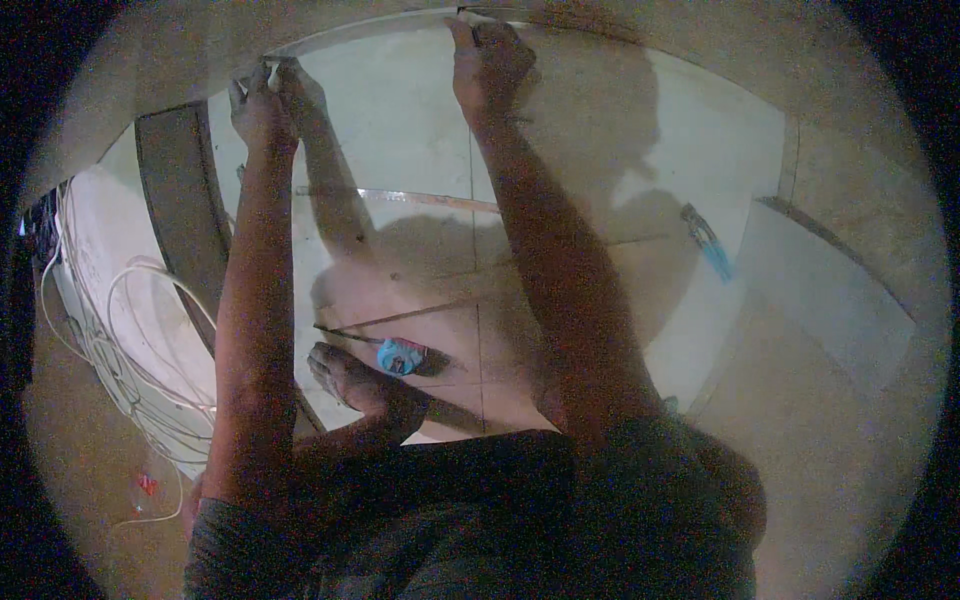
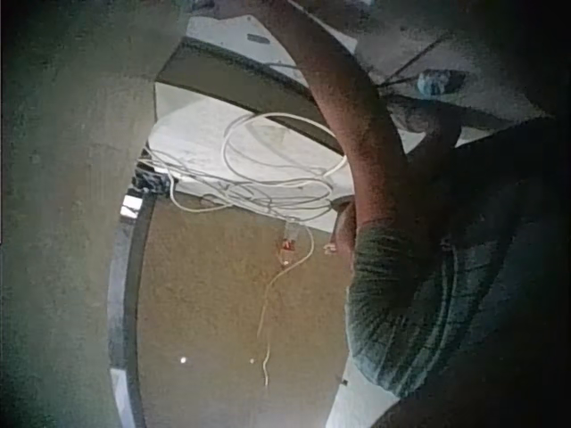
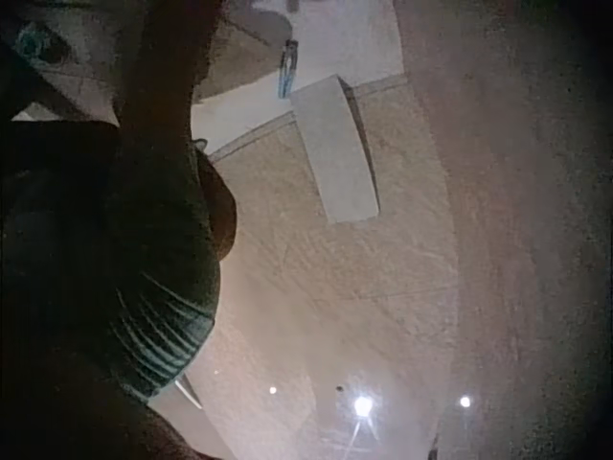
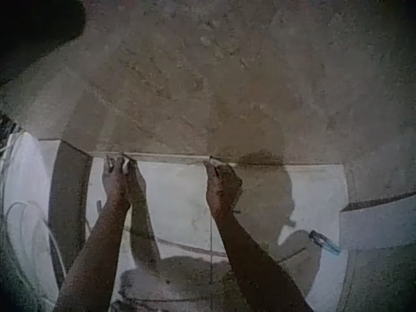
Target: The person applies mortar to the back of a thin tile strip using a putty knife and then presses the tile into place along the wall base.
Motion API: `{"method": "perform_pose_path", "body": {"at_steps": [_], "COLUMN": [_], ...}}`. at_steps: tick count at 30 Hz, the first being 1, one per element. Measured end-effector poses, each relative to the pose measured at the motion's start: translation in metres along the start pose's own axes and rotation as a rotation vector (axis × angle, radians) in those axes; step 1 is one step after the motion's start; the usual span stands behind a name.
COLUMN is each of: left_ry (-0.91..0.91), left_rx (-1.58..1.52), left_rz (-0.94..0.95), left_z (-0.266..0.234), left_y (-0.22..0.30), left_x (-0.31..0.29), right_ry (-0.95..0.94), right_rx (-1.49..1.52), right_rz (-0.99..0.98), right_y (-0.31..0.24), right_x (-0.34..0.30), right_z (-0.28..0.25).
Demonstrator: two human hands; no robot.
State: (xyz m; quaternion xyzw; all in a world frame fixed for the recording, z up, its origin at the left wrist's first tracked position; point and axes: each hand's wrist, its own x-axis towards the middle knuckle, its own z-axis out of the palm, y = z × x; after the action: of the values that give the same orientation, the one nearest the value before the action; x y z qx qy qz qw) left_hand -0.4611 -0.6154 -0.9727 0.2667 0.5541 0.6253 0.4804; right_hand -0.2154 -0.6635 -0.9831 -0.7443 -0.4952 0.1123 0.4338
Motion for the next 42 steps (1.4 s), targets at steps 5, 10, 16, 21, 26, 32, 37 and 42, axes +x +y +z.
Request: {"method": "perform_pose_path", "body": {"at_steps": [5,10,16,21,26,32,37,42], "left_ry": [0.033,-0.022,0.081,0.044,0.004,-0.006,0.018,-0.085], "left_rx": [0.033,-0.067,-0.026,-0.093,0.047,0.062,0.099,0.018], "left_rz": [-0.013,0.044,-0.025,0.013,0.007,-0.004,0.042,0.0], "left_z": [-0.005,0.004,0.005,0.01,-0.005,0.0,0.003,-0.002], "left_y": [0.0,0.002,0.007,-0.001,-0.006,-0.006,0.002,0.003], "left_x": [0.007,-0.001,-0.002,-0.005,0.007,-0.001,-0.003,-0.006], "right_ry": [0.03,0.056,0.059,0.056,0.101,0.04,0.022,-0.003], "right_rx": [0.367,0.562,0.335,0.209,0.43,0.226,0.306,0.299], "right_rz": [0.122,0.209,0.206,0.154,0.137,0.249,0.214,0.228], "right_y": [-0.011,-0.005,-0.013,-0.003,-0.008,-0.02,-0.016,-0.023], "right_x": [-0.007,-0.003,-0.003,-0.003,-0.005,-0.004,0.001,-0.005], "right_z": [0.002,0.008,0.004,0.001,0.004,-0.002,-0.001,0.0]}}
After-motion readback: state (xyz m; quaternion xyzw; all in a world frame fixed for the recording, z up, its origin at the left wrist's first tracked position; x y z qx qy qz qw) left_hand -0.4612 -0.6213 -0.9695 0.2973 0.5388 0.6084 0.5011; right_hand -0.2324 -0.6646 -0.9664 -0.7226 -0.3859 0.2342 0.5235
